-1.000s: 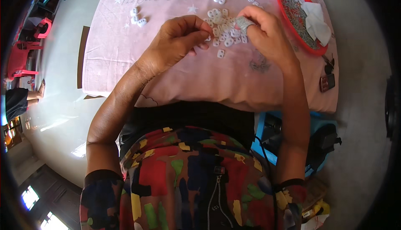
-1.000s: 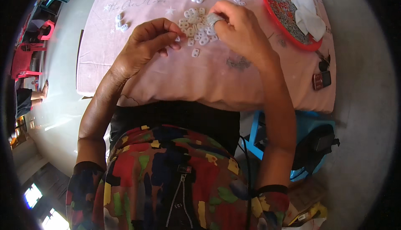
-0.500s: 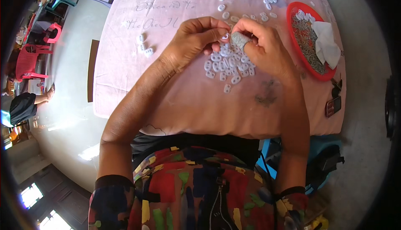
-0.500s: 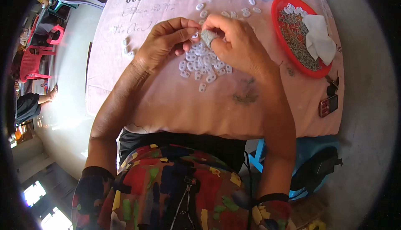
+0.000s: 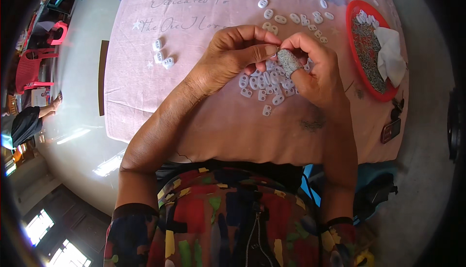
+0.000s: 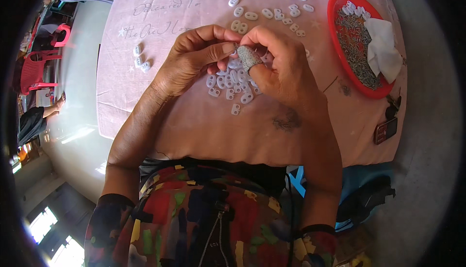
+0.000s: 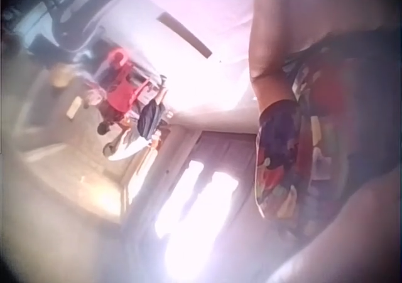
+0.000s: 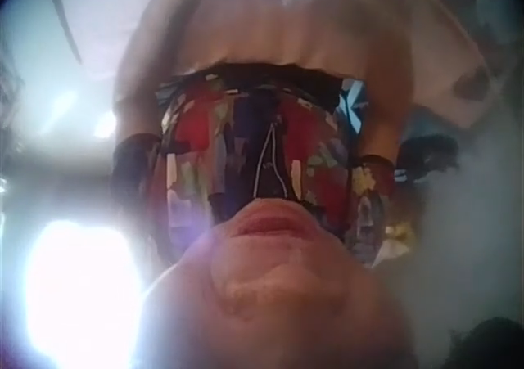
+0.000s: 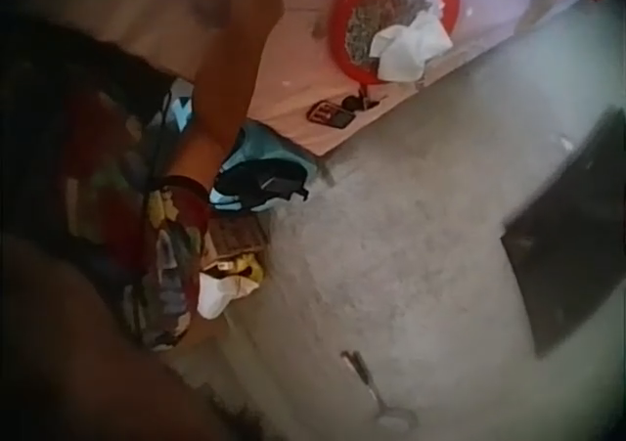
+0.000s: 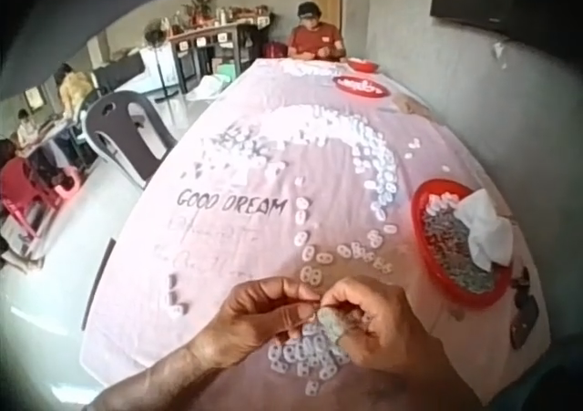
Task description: The person assembles plastic cord locks by picking up small plastic pieces and inserting metal springs into them by hand on the table.
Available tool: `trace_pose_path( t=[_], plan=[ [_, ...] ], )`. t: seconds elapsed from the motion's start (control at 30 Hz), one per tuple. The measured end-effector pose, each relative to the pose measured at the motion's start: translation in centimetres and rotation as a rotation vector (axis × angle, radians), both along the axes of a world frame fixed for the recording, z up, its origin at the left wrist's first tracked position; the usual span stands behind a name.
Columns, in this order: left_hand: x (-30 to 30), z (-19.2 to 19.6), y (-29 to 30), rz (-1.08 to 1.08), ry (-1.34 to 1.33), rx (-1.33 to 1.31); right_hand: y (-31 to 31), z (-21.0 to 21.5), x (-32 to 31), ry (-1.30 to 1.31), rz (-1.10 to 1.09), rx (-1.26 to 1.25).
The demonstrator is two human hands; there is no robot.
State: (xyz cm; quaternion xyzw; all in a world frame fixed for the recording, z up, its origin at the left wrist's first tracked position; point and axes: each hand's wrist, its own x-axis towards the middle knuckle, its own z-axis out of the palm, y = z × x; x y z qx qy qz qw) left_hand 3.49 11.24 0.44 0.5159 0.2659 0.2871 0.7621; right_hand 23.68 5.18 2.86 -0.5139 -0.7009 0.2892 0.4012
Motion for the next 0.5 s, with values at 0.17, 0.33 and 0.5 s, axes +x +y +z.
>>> trace_pose_path(
  t=[0.17, 0.33, 0.5],
  plan=[
    [0.1, 0.0, -0.1, 0.012, -0.003, 0.01, -0.2, -0.1, -0.3, -0.033, -0.014, 0.005],
    [0.2, -0.2, -0.2, 0.028, -0.055, -0.058, -0.4, -0.9, -0.9, 0.287, -0.09, -0.074],
    [0.1, -0.1, -0.2, 0.056, -0.108, -0.143, -0.4, -0.8, -0.8, 0.309, -0.087, -0.078]
  ],
)
